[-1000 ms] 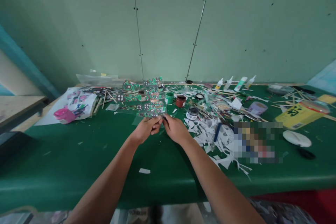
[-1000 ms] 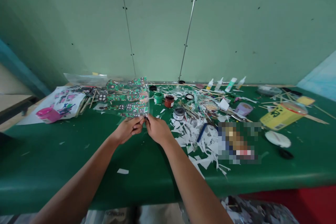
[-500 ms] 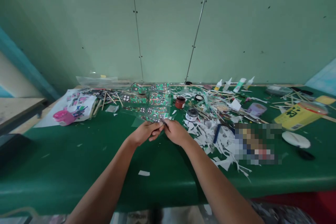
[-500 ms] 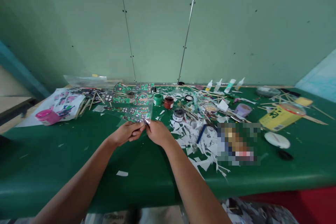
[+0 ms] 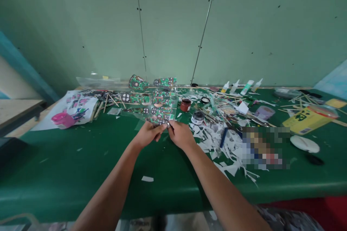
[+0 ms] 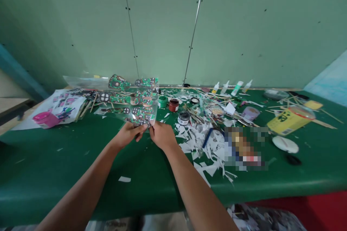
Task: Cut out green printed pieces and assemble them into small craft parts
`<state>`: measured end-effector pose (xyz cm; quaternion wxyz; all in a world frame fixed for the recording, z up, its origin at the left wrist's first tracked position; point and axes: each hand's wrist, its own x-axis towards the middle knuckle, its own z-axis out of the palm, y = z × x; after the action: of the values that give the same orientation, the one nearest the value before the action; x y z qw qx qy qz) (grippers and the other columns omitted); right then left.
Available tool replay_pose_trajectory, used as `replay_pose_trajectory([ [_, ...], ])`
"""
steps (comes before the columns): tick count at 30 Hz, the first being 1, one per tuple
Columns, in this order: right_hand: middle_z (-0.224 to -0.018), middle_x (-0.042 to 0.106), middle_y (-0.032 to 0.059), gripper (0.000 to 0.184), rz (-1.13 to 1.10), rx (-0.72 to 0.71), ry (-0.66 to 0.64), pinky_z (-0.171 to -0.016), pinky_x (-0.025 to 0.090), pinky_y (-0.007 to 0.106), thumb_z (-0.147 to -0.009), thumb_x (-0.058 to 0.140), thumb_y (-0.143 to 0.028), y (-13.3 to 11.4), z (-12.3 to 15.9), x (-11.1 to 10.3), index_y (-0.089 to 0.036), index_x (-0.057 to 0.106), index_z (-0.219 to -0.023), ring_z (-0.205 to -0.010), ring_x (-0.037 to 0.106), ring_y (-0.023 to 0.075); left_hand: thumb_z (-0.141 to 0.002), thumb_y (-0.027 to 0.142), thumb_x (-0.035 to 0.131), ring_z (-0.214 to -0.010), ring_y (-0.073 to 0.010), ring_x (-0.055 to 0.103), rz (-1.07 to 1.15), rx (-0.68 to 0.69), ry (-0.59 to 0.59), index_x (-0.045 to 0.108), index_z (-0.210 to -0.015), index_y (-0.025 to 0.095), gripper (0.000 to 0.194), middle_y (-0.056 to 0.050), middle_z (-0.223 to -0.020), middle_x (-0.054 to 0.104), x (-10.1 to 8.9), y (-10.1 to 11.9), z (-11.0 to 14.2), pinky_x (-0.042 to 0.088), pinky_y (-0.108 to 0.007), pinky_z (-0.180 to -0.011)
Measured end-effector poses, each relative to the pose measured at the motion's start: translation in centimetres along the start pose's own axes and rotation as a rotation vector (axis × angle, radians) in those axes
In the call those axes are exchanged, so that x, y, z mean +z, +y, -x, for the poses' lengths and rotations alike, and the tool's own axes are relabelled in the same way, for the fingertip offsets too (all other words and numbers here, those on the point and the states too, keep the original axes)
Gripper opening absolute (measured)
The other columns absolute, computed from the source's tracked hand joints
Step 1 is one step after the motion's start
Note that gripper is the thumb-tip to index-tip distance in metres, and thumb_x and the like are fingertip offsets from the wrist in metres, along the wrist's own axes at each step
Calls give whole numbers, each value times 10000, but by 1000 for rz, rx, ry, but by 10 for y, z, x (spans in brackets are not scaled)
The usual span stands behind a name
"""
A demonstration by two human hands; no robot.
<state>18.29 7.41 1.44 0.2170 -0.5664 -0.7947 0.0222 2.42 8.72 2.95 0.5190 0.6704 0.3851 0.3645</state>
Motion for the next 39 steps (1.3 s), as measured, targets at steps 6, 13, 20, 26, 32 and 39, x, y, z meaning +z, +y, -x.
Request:
replay_pose_trajectory([
  [6,-943,714,81,236,38,29,-24,-636,392,249,-916,400,-200,-3,0,-2,-197,619,-1004,-853,664,200,-772,534,530,-404,-97,478,62,41,6,516,-590,171,407,14,-497,499,7,2,-2,383,-247,-430],
  [13,-971,709,84,288,65,43,-8,-659,404,245,-945,366,-220,-6,0,-3,-195,611,-1094,-886,665,197,-781,539,581,-346,-67,438,42,81,172,491,-582,170,429,43,-485,469,6,-5,-9,310,-213,-371],
  [20,-975,715,90,280,48,68,-74,-674,394,250,-963,361,-239,-6,0,-2,-184,617,-1063,-897,669,206,-782,555,591,-339,-69,420,-10,62,148,483,-469,165,512,28,-362,442,3,-6,-8,305,-207,-389],
  [26,-943,721,87,294,-9,27,-102,-675,385,251,-980,346,-253,-2,0,-3,-179,625,-1034,-869,670,203,-781,553,588,-337,-67,431,21,32,62,479,-509,169,483,47,-412,424,3,-1,-6,330,-211,-386],
  [32,-936,719,99,293,-44,-14,-104,-679,388,257,-972,351,-227,2,-1,-2,-163,633,-1014,-859,669,209,-789,562,575,-324,-62,416,57,8,-5,491,-591,176,442,70,-445,391,3,1,-4,343,-209,-373],
  [39,-995,716,114,293,-28,-34,-161,-726,412,267,-957,361,-219,3,-1,-8,-162,639,-1029,-891,667,218,-796,552,571,-333,-66,441,67,-26,-82,472,-595,180,434,69,-466,400,5,4,0,392,-219,-401],
])
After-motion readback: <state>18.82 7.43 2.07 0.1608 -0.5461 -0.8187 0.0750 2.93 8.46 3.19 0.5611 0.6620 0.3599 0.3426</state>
